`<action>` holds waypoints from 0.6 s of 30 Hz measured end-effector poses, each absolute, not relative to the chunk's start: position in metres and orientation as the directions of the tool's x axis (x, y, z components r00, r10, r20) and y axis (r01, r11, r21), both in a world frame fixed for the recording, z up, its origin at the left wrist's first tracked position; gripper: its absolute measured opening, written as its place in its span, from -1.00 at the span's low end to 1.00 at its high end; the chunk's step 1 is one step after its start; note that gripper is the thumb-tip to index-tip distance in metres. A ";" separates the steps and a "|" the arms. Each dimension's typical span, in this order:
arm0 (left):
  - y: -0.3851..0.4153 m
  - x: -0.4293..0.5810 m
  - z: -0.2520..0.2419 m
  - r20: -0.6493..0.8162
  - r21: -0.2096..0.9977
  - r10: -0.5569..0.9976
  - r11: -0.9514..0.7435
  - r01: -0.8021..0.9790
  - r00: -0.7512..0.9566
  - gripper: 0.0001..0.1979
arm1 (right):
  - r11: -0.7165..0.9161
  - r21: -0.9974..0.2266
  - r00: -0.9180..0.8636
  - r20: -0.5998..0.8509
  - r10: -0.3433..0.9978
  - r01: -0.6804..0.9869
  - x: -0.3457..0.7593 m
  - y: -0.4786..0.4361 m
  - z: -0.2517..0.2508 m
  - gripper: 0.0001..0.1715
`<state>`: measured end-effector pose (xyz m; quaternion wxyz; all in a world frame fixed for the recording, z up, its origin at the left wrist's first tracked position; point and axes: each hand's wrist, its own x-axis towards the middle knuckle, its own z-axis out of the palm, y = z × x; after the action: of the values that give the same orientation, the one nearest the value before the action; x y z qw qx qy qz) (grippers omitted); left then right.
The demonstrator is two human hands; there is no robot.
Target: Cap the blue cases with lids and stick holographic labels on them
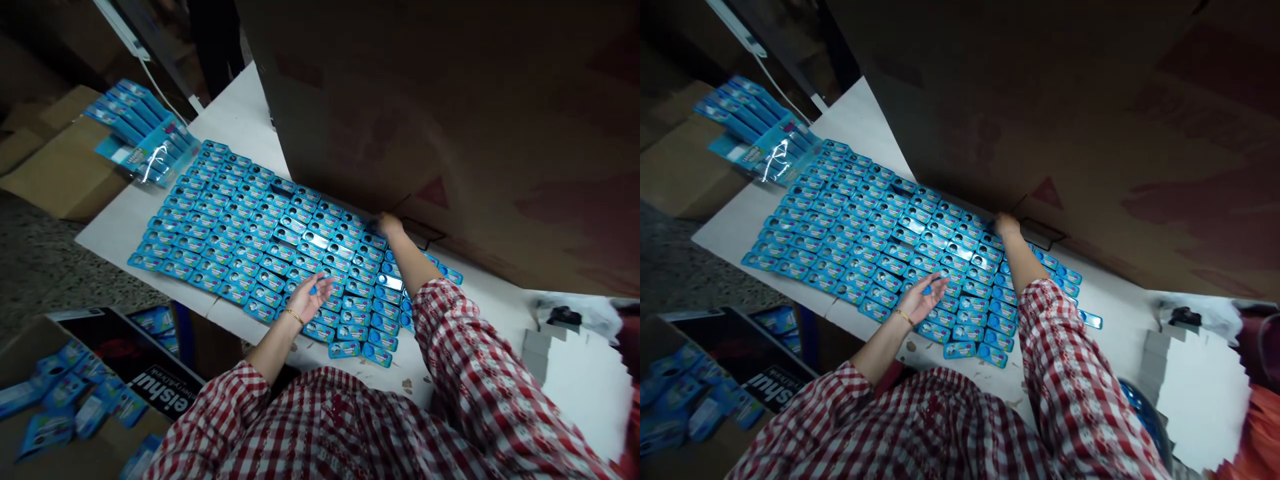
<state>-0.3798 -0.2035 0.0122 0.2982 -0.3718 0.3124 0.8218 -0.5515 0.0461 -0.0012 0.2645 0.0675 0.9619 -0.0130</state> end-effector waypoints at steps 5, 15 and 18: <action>-0.198 -0.386 0.017 -0.800 0.264 0.275 -0.636 -0.725 -0.532 -0.87 | 0.987 0.003 -0.783 -0.608 0.131 0.163 -0.575 0.053 -0.012 -0.60; -0.189 -0.392 0.020 -0.767 0.174 0.324 -0.725 -0.666 -0.554 -0.70 | 0.896 -0.442 -0.995 -0.096 0.002 0.045 -0.467 -0.003 0.021 -0.62; -0.173 -0.393 0.021 -0.760 0.139 0.335 -0.753 -0.643 -0.557 -0.64 | 0.674 -0.706 -0.917 -0.090 -0.388 -0.216 -0.405 -0.043 0.025 -0.68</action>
<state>-0.3933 -0.1726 0.0209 0.2849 -0.3746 0.2056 0.8580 -0.4046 -0.0428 0.0249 0.1171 -0.1665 0.9075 -0.3675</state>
